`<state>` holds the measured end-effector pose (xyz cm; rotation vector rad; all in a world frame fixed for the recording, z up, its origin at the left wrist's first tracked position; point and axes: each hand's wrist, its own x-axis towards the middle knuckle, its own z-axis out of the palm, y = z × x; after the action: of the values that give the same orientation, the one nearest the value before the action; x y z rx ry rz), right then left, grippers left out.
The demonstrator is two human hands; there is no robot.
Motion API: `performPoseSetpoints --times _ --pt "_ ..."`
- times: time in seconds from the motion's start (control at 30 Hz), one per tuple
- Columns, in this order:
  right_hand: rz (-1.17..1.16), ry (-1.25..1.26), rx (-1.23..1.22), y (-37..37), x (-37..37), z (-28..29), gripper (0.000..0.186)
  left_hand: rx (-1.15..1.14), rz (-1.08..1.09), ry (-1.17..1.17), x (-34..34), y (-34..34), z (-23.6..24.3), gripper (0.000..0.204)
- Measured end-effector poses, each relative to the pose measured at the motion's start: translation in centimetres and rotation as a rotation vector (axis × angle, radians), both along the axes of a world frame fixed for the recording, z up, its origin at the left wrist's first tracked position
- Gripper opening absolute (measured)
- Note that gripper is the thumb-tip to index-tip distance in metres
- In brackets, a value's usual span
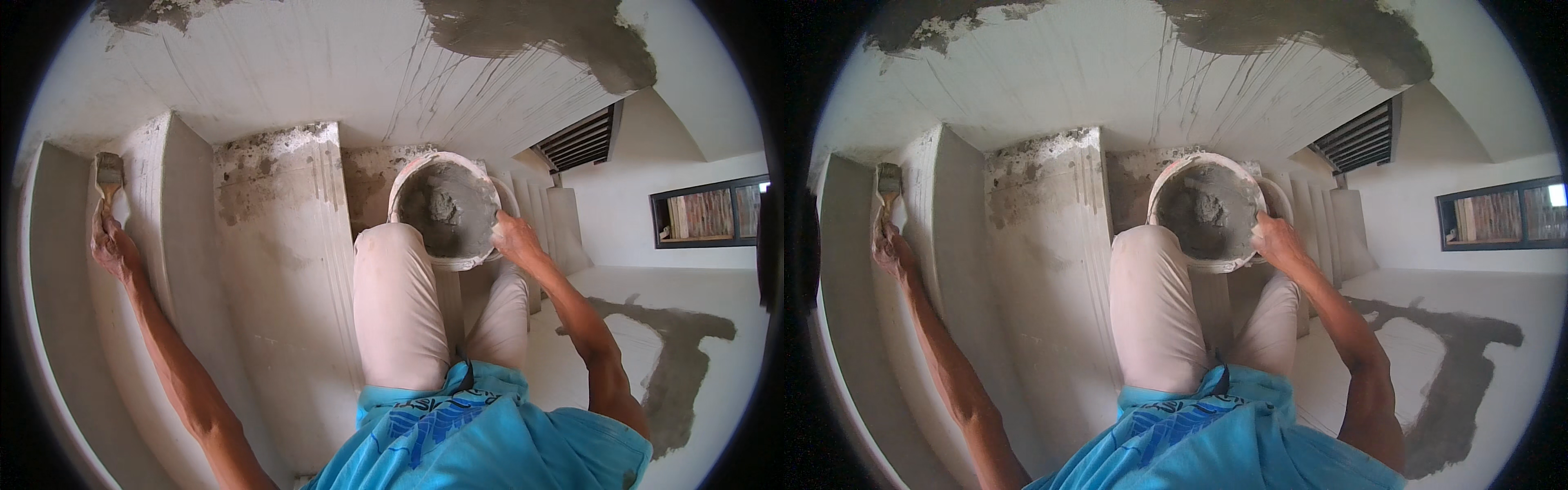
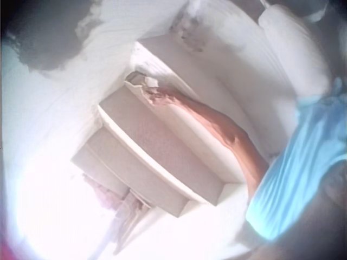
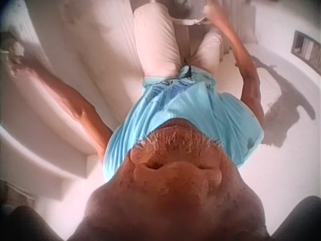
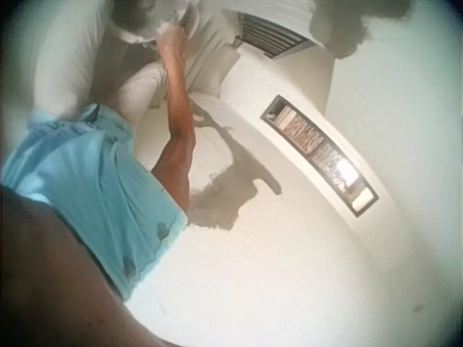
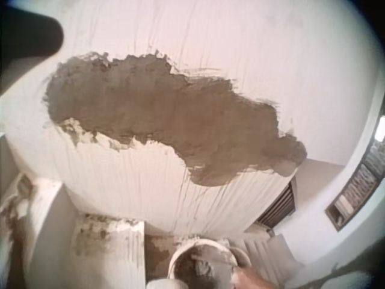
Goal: The person applies and smooths cement plaster onto a curved wall using a trowel and a brush. They repeatedly scoop plaster from a bucket and spread it across the surface, working on a single section throughout the clip.
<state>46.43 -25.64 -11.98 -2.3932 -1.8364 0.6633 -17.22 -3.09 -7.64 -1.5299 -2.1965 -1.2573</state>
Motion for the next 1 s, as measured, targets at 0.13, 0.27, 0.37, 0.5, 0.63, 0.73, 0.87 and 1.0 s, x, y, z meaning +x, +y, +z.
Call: performPoseSetpoints --times 0.13,0.27,0.37,0.5,0.63,0.73,0.87,1.0 --pt "-0.055 0.156 -0.042 -1.2 1.8 -2.6 0.024 -0.075 -0.022 0.012 -0.7 -0.2 0.2 0.039" --pt "-0.242 0.563 -0.245 -0.2 0.1 0.6 0.023 0.042 -0.066 0.036 -1.2 0.1 -0.6 0.038" --pt "-0.159 0.464 -0.134 -0.8 1.0 -0.9 0.022 0.046 -0.069 0.049 -0.9 0.3 0.1 0.038" --pt "-0.008 0.221 -0.059 -0.5 1.2 0.7 0.023 0.038 -0.07 0.059 -0.9 0.1 -0.1 0.037" --pt "0.248 -0.136 -0.126 -0.4 2.5 0.8 0.026 0.04 -0.072 0.055 -0.8 0.4 -0.2 0.037" --pt "0.295 -0.158 -0.144 0.4 1.7 1.7 0.027 0.04 -0.07 0.058 -0.8 0.2 0.0 0.037" --pt "0.384 -0.342 -0.214 -0.2 2.4 0.4 0.025 0.04 -0.067 0.061 -0.5 -0.1 0.4 0.037" --pt "0.269 -0.301 -0.142 -0.3 0.6 1.7 0.02 0.04 -0.058 0.056 0.1 -0.2 0.3 0.036"
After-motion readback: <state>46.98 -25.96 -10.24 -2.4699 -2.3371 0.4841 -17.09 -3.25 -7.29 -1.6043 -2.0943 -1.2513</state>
